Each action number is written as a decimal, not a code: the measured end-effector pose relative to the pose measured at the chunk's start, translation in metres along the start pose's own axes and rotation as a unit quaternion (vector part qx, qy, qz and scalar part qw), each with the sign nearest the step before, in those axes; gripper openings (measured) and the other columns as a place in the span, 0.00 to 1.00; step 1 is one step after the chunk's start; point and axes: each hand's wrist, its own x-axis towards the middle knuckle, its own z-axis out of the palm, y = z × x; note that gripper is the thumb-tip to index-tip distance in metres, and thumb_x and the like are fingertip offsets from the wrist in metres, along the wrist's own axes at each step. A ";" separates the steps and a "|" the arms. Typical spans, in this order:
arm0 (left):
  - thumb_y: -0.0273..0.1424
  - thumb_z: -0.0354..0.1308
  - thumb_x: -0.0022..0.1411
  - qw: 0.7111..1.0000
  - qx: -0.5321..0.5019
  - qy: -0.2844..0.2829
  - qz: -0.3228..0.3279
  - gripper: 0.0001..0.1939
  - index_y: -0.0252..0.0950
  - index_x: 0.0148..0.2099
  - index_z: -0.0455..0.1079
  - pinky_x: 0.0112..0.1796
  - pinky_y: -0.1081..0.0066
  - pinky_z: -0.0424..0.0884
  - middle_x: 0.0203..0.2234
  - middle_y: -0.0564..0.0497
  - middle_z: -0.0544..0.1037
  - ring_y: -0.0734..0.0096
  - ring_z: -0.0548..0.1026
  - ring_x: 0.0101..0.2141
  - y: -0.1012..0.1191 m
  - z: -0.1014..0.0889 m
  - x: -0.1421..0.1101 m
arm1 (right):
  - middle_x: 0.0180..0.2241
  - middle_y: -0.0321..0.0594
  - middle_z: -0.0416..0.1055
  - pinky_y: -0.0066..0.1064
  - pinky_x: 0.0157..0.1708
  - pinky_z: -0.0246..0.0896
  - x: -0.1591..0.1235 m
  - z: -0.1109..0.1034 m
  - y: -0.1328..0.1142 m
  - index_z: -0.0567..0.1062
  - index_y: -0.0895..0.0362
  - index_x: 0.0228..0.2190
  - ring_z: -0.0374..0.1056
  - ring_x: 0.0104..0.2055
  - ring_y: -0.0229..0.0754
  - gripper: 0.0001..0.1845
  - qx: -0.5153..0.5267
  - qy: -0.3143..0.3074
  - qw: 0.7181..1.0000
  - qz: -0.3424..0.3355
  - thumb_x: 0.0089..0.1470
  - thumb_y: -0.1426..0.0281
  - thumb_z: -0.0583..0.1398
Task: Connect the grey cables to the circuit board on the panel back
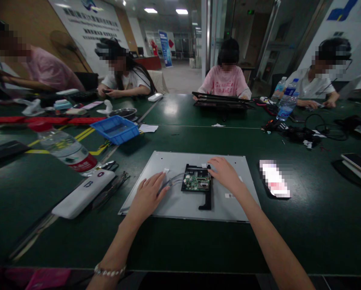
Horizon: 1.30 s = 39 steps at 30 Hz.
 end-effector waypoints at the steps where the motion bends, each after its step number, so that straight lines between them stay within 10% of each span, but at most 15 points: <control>1: 0.40 0.45 0.68 1.000 0.003 0.004 0.001 0.24 0.37 0.62 0.56 0.57 0.53 0.55 0.59 0.42 0.63 0.57 0.62 0.58 0.000 -0.001 0.000 | 0.49 0.45 0.70 0.40 0.52 0.58 0.007 0.003 -0.006 0.74 0.56 0.46 0.63 0.52 0.47 0.16 -0.006 -0.015 1.000 -0.012 0.55 0.69 0.57; 8: 0.39 0.47 0.67 1.000 0.009 0.011 0.014 0.23 0.36 0.61 0.58 0.57 0.53 0.55 0.59 0.42 0.63 0.55 0.62 0.58 0.001 -0.001 -0.001 | 0.39 0.42 0.76 0.31 0.45 0.61 0.023 0.013 -0.019 0.78 0.56 0.37 0.69 0.43 0.42 0.13 -0.039 -0.034 0.999 0.008 0.59 0.74 0.53; 16: 0.39 0.46 0.68 1.000 -0.007 0.007 0.007 0.22 0.36 0.61 0.58 0.57 0.53 0.55 0.59 0.42 0.63 0.56 0.62 0.58 0.001 -0.001 -0.001 | 0.45 0.50 0.73 0.41 0.50 0.58 -0.008 -0.007 0.020 0.77 0.58 0.40 0.65 0.49 0.50 0.15 -0.115 0.042 0.990 0.064 0.58 0.74 0.51; 26: 0.40 0.42 0.69 0.996 -0.066 0.057 -0.006 0.24 0.37 0.62 0.55 0.56 0.55 0.58 0.59 0.42 0.62 0.56 0.61 0.58 -0.004 0.001 0.006 | 0.47 0.47 0.72 0.39 0.52 0.60 -0.030 0.019 0.058 0.75 0.59 0.44 0.67 0.49 0.46 0.17 0.104 0.138 0.980 0.101 0.58 0.68 0.51; 39: 0.30 0.47 0.66 0.975 -0.194 0.104 0.044 0.20 0.33 0.59 0.58 0.56 0.60 0.61 0.55 0.42 0.66 0.61 0.65 0.55 0.041 0.007 0.092 | 0.45 0.48 0.72 0.41 0.50 0.61 -0.032 0.025 0.065 0.74 0.58 0.44 0.67 0.47 0.47 0.18 0.145 0.179 0.966 0.116 0.58 0.64 0.51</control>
